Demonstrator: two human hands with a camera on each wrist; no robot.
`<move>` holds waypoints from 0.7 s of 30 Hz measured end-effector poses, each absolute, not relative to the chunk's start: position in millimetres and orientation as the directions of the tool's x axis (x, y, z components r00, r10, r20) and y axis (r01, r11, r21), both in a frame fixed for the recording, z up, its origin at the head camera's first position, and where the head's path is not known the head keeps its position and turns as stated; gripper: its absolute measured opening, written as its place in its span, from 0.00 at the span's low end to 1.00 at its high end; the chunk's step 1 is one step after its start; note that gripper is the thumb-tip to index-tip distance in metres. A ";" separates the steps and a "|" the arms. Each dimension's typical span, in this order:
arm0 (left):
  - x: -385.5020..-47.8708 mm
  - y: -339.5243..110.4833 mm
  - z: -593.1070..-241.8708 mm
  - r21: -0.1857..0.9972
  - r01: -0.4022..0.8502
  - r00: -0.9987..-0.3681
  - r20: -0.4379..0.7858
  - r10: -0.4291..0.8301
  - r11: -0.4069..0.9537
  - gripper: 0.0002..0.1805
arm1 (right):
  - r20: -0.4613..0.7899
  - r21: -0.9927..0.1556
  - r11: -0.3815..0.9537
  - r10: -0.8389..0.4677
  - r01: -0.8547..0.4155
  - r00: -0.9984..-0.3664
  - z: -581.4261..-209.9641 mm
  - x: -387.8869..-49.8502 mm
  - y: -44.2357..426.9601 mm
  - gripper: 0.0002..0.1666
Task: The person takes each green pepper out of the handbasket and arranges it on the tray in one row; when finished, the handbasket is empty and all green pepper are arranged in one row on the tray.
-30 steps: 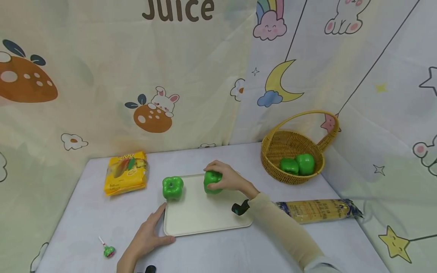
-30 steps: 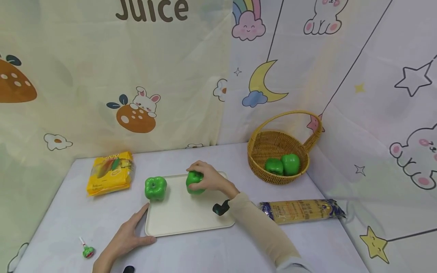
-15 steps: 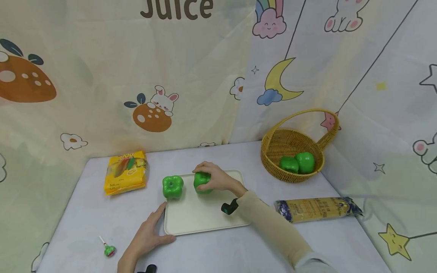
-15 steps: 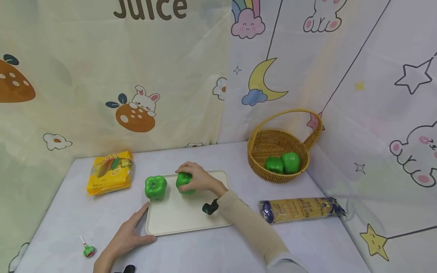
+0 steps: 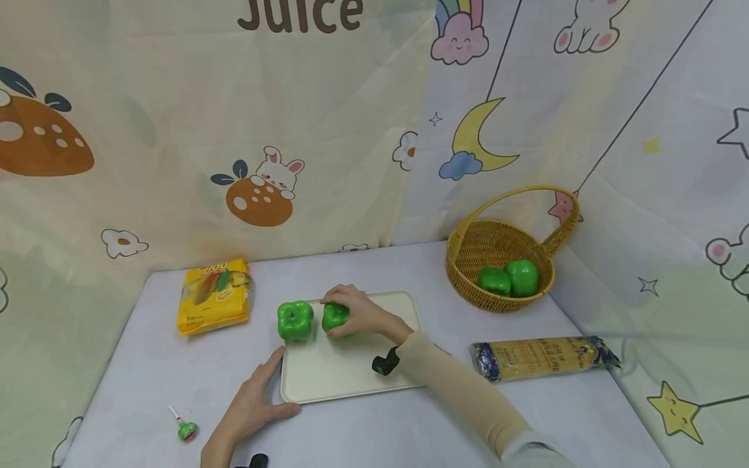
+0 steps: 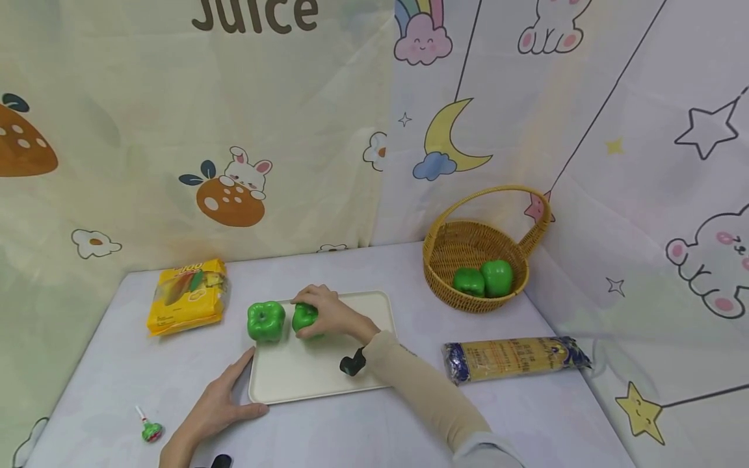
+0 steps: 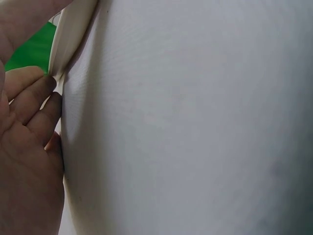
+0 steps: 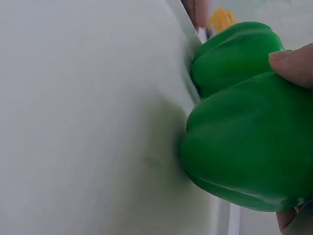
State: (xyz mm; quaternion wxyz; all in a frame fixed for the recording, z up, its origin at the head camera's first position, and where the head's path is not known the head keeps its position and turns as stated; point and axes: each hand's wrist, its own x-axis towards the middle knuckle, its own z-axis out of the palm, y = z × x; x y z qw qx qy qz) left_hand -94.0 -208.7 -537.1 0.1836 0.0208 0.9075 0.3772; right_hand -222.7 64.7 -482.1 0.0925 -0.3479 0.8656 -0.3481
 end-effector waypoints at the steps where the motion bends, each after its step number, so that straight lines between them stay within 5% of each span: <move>1: -94.0 -208.9 -537.1 0.693 -0.100 -0.932 -0.317 0.177 0.714 0.69 | 0.080 -0.669 0.517 -0.663 -0.533 -0.744 -482.4 -222.0 63.6 0.40; 21: -94.1 -208.7 -536.1 0.699 -0.095 -0.933 -0.310 0.181 0.709 0.69 | 0.079 -0.647 0.543 -0.651 -0.535 -0.755 -488.4 -218.4 52.9 0.44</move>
